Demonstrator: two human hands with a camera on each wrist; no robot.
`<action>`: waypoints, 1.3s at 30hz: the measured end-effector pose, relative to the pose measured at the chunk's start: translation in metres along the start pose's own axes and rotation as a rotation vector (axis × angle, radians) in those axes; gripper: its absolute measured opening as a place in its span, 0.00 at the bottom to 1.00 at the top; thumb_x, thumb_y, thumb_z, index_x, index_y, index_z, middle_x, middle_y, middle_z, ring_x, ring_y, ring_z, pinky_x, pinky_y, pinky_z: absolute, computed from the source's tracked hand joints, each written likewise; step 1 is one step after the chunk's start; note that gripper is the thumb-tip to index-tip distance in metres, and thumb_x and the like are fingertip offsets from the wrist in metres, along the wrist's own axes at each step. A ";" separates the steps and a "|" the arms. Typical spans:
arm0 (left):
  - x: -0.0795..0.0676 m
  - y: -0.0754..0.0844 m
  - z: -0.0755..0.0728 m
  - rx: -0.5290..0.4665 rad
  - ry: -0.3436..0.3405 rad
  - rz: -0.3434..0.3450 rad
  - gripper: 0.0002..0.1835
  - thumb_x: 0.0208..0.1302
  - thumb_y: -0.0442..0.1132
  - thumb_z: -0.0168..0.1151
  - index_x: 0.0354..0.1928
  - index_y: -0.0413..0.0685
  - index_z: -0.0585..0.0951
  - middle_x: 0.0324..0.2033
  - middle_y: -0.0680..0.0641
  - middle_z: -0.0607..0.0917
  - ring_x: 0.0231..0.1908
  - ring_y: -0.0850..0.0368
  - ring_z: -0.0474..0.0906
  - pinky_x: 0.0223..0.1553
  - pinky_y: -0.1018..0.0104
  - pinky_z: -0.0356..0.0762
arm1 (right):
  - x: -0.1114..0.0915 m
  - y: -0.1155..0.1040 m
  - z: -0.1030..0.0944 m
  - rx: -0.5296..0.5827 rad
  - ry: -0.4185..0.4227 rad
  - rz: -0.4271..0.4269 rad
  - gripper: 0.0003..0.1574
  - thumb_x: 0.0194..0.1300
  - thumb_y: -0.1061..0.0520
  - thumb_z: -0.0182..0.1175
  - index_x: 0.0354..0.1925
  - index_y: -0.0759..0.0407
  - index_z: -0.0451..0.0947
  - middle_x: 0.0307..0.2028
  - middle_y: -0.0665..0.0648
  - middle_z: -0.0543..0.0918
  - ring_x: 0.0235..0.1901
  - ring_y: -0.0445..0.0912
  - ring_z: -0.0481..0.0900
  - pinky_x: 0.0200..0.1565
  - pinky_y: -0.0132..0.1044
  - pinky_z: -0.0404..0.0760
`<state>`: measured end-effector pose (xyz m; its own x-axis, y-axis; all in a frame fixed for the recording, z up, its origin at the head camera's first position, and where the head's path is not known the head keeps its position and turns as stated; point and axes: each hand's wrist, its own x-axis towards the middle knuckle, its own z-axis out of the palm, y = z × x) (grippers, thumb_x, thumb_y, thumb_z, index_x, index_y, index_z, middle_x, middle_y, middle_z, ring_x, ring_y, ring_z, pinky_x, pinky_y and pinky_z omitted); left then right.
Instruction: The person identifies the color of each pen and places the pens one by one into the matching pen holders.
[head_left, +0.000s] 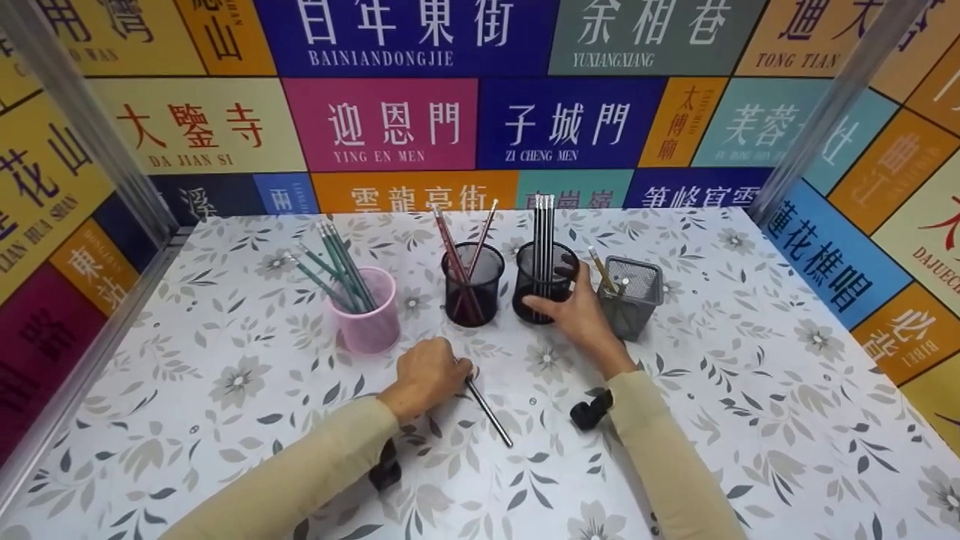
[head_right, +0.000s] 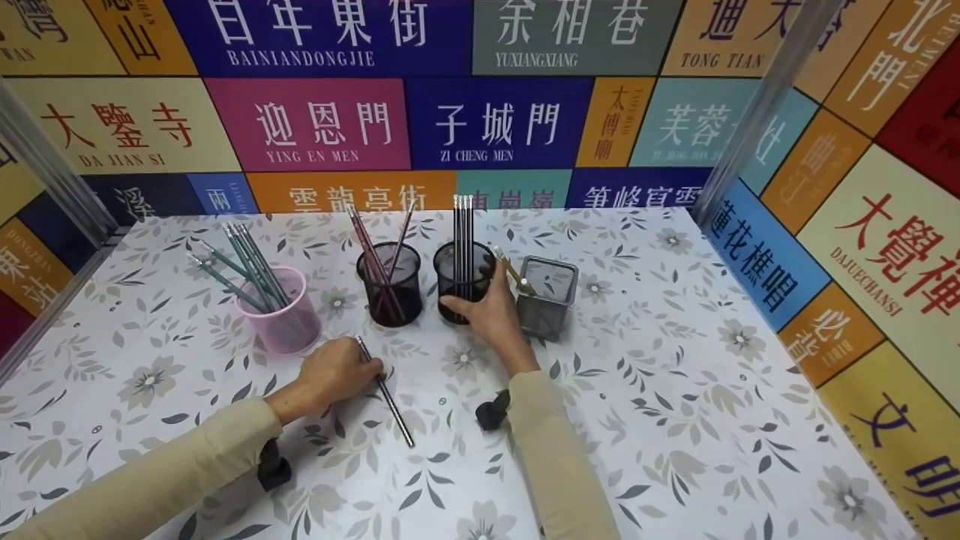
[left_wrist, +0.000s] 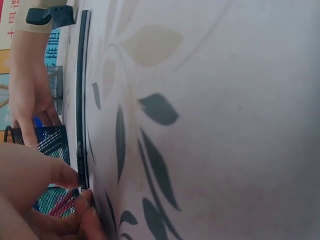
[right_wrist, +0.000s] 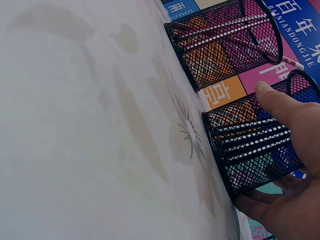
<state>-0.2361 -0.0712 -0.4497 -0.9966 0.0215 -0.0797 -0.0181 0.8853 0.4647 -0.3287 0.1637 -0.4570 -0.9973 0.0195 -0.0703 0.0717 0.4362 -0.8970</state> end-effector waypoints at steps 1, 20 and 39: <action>0.001 0.000 -0.001 -0.004 -0.007 -0.011 0.24 0.61 0.47 0.62 0.09 0.55 0.67 0.22 0.47 0.81 0.24 0.52 0.74 0.34 0.53 0.79 | 0.000 0.000 0.000 0.000 0.003 -0.002 0.66 0.56 0.43 0.74 0.77 0.44 0.41 0.73 0.65 0.64 0.73 0.62 0.61 0.75 0.59 0.57; 0.007 0.004 -0.008 -0.143 -0.028 -0.029 0.22 0.56 0.40 0.66 0.11 0.52 0.67 0.21 0.46 0.77 0.25 0.51 0.72 0.29 0.62 0.73 | 0.002 0.001 0.000 -0.023 0.011 -0.038 0.64 0.56 0.44 0.74 0.76 0.49 0.43 0.71 0.67 0.66 0.72 0.62 0.63 0.75 0.56 0.59; 0.004 0.019 -0.026 -0.165 -0.155 0.168 0.27 0.57 0.37 0.63 0.07 0.56 0.62 0.06 0.59 0.63 0.09 0.65 0.63 0.12 0.75 0.62 | 0.000 0.003 0.001 -0.027 0.021 -0.043 0.66 0.56 0.43 0.74 0.77 0.47 0.41 0.72 0.68 0.65 0.73 0.63 0.62 0.75 0.55 0.58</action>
<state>-0.2428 -0.0666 -0.4182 -0.9628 0.2436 -0.1170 0.1211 0.7758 0.6193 -0.3289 0.1640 -0.4602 -0.9996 0.0190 -0.0227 0.0289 0.4615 -0.8867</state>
